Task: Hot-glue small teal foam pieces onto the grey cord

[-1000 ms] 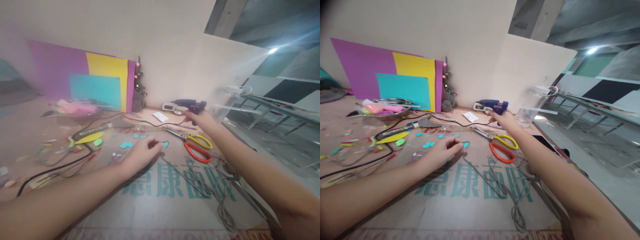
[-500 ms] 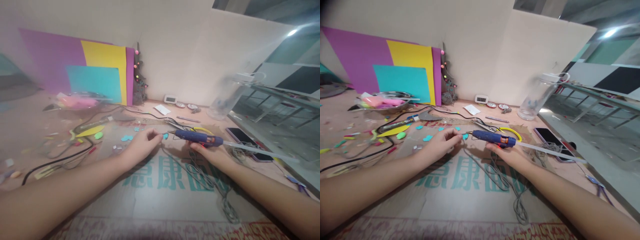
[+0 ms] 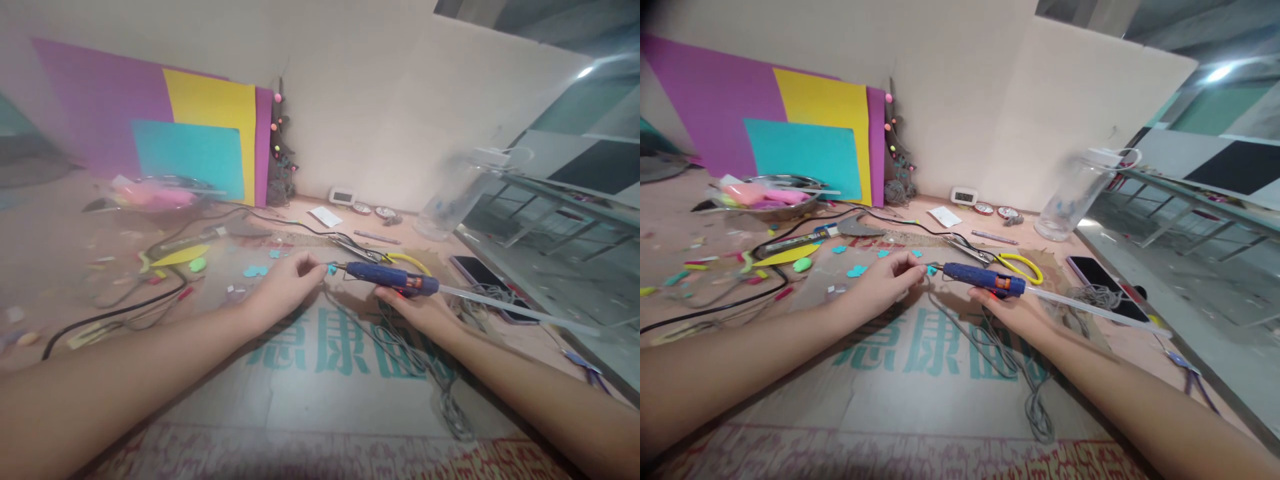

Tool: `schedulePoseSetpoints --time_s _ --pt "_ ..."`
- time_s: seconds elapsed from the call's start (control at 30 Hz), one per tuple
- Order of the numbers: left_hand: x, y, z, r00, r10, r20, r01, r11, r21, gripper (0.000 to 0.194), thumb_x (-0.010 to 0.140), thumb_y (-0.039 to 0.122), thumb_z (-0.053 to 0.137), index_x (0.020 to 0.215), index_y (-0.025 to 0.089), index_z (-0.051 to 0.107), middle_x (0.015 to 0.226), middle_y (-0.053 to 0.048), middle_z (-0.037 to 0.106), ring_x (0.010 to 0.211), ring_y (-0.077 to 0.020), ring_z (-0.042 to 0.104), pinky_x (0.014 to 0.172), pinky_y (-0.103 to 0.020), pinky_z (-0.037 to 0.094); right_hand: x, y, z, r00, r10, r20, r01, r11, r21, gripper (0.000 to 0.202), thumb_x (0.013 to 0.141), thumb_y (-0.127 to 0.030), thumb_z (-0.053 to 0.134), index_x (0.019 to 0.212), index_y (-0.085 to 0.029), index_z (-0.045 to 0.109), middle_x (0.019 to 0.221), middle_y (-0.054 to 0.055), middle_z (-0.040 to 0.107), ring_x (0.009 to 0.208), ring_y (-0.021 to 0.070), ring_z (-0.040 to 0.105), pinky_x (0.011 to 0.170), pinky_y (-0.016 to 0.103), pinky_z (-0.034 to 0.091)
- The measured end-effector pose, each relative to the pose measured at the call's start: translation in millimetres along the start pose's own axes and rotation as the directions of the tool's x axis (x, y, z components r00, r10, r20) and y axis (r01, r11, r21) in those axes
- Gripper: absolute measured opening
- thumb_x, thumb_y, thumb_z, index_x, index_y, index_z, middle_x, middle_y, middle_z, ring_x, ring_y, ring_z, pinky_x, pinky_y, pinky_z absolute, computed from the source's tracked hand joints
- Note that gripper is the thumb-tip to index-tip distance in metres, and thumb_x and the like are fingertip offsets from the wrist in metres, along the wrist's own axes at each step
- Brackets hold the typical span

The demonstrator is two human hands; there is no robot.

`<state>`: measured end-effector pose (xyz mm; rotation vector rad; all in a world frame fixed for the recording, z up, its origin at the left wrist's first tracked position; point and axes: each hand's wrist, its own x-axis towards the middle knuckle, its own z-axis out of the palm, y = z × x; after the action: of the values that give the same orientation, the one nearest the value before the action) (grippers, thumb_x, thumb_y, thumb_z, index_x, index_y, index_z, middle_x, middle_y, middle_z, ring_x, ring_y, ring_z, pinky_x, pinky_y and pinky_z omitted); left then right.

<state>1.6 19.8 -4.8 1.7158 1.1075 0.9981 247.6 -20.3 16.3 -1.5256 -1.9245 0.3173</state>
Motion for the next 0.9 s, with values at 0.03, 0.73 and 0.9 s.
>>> schedulePoseSetpoints --time_s 0.03,0.73,0.9 --pt "0.0 -0.1 0.2 1.000 0.000 0.000 0.000 1.000 -0.002 0.023 0.086 0.037 0.056 0.074 0.018 0.058 0.070 0.003 0.057 0.065 -0.0138 0.049 0.063 -0.028 0.034 0.2 -0.3 0.3 1.000 0.003 -0.003 -0.003 1.000 -0.002 0.019 0.079 -0.042 0.065 0.075 -0.025 0.059 0.066 0.002 0.067 0.068 0.0218 0.065 0.062 0.031 0.054" --pt "0.6 -4.8 1.8 1.000 0.030 -0.008 -0.030 0.999 -0.015 0.022 0.087 0.036 0.057 0.074 0.018 0.057 0.071 0.003 0.058 0.068 -0.0140 0.054 0.064 -0.026 0.038 0.6 -2.2 3.5 0.999 0.036 -0.014 -0.036 0.999 0.021 0.023 0.076 -0.045 0.066 0.072 -0.024 0.057 0.066 0.002 0.065 0.065 0.0217 0.063 0.061 0.032 0.053" --pt "-0.2 -2.7 1.0 1.000 0.016 -0.006 -0.016 1.000 -0.001 0.023 0.087 0.037 0.057 0.073 0.018 0.057 0.070 0.003 0.058 0.067 -0.0138 0.053 0.064 -0.027 0.037 -0.6 -1.7 3.6 0.999 0.038 -0.008 -0.037 0.999 0.031 0.023 0.077 -0.045 0.064 0.071 -0.024 0.058 0.066 0.002 0.065 0.064 0.0211 0.062 0.060 0.033 0.053"
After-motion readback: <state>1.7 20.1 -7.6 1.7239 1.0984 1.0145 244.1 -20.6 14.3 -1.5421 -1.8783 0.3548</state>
